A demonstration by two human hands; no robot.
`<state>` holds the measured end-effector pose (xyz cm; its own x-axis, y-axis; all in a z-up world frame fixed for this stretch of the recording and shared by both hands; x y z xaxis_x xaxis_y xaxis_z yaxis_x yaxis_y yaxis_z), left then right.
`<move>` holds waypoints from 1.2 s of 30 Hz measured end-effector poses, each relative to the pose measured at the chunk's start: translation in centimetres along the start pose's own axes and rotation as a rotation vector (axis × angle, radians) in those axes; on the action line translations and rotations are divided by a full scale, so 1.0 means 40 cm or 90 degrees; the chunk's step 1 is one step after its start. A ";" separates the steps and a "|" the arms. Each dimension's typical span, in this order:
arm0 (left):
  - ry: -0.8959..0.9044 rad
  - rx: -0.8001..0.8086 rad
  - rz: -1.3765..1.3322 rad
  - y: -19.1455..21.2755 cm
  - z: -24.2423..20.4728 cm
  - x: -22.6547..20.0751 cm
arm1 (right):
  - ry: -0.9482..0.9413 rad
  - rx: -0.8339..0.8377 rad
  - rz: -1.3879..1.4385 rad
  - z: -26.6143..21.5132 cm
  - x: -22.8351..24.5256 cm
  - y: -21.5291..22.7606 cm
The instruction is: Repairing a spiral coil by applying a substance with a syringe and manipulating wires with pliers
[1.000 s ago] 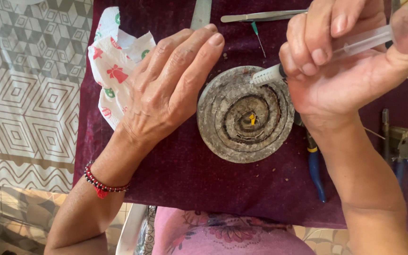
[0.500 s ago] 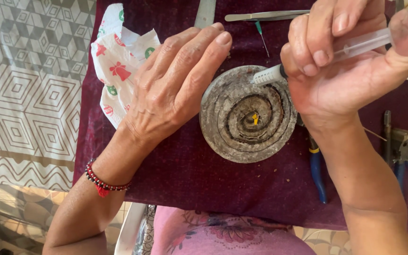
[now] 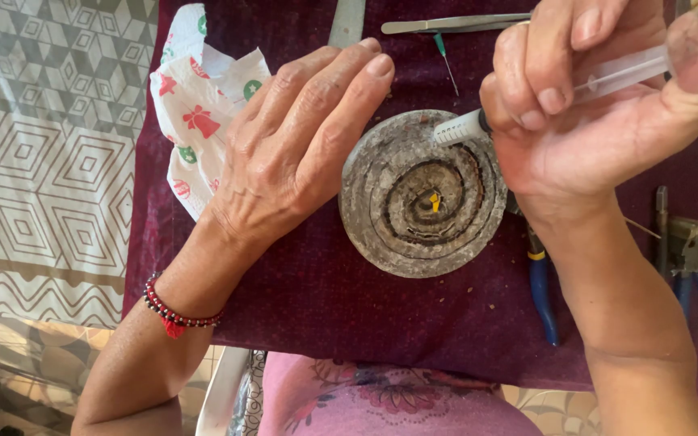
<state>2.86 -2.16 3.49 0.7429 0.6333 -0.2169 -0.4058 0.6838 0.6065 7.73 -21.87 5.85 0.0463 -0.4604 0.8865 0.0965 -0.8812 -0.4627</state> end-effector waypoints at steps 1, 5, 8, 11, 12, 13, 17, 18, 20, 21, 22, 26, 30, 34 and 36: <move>0.000 -0.001 0.001 0.001 0.000 0.000 | -0.006 0.007 0.000 0.000 0.000 -0.002; 0.001 -0.001 0.009 0.003 0.004 -0.001 | 0.010 0.014 0.003 0.001 0.000 0.006; -0.001 -0.001 0.006 0.003 0.002 -0.002 | 0.005 0.026 0.015 -0.001 0.000 0.008; 0.000 -0.001 0.004 0.002 0.001 -0.001 | 0.007 0.018 0.002 -0.002 0.001 0.007; -0.001 0.000 0.005 0.002 0.001 -0.001 | 0.007 0.021 0.005 -0.002 0.001 0.006; -0.001 0.001 0.006 0.002 0.000 -0.001 | 0.006 0.025 0.009 -0.003 0.001 0.004; -0.002 0.002 0.013 0.001 0.002 -0.001 | 0.013 0.027 -0.013 -0.003 0.002 0.008; -0.002 -0.001 0.014 0.001 0.002 -0.001 | 0.020 0.040 -0.015 -0.005 0.003 0.007; -0.002 -0.003 0.013 0.002 0.002 -0.002 | 0.027 0.052 -0.018 -0.007 0.003 0.008; -0.002 0.000 0.010 0.003 0.002 -0.002 | 0.026 0.047 -0.013 -0.007 0.002 0.008; -0.002 0.003 0.006 0.003 0.003 -0.002 | 0.025 0.042 -0.008 -0.007 0.002 0.009; -0.007 0.000 0.009 0.003 0.002 -0.002 | 0.032 0.044 -0.021 -0.011 0.004 0.004; -0.005 0.000 0.014 0.003 0.002 -0.001 | 0.049 0.044 -0.046 -0.013 0.005 0.003; -0.009 -0.007 0.009 0.002 0.003 -0.001 | 0.033 0.037 -0.041 -0.011 0.002 0.008; -0.008 -0.004 0.009 0.004 0.004 -0.001 | 0.027 0.035 -0.046 -0.011 0.004 0.005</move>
<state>2.86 -2.14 3.70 0.7436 0.6382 -0.1993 -0.4192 0.6773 0.6047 7.33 -22.16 5.91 -0.0046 -0.4017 0.9158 0.1532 -0.9053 -0.3963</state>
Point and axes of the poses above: each hand's wrist, its own z-axis towards the middle knuckle, its own y-axis out of the back of the hand, x = y × z, the point moved 5 cm from there along z, towards the middle knuckle, and after that the axes turned 6 degrees about -x, right-handed, at the moved point
